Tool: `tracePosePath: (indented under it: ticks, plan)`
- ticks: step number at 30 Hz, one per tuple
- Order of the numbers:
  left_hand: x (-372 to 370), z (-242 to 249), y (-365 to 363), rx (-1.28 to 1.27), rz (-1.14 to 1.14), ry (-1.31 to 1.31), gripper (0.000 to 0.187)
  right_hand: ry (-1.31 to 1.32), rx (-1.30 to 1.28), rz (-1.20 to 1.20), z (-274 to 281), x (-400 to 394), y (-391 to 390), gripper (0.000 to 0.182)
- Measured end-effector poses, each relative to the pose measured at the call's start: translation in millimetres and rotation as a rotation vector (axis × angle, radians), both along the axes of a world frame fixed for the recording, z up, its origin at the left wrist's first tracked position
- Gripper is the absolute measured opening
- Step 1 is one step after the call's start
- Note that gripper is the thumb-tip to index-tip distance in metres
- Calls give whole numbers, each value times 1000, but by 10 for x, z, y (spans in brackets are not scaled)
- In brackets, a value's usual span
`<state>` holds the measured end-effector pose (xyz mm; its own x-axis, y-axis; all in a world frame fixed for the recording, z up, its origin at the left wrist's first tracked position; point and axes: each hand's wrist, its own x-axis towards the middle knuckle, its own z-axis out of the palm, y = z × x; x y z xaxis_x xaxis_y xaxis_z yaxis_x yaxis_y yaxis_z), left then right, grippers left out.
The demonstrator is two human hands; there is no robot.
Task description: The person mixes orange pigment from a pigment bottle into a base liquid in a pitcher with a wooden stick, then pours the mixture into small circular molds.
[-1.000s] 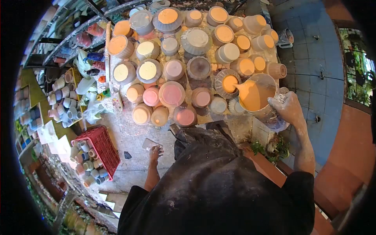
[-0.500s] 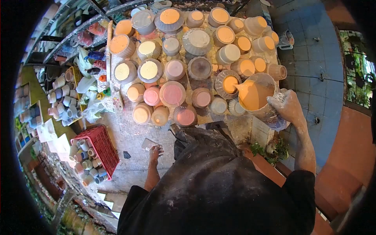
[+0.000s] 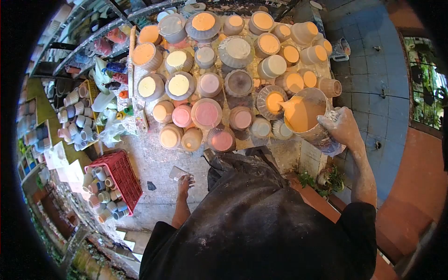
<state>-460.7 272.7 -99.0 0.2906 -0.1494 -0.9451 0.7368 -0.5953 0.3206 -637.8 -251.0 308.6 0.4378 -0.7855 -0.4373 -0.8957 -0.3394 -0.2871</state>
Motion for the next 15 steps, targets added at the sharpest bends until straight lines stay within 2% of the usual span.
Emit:
tracePosePath:
  ticks: [3,6,9,15]
  plan:
    - [0,12,-6,-13,8,-3,25,28,-100,-22,-109,-141,-26,41]
    - [-11,-14,32,-27,15,-5,24,-47,69,-110,-34,-143,-50,39]
    - [-24,-19,47,-8,14,-4,24,-141,84,-134,-17,-132,-21,37]
    - [-6,-10,2,-11,-22,-21,25,-77,69,-66,-79,-205,-62,39]
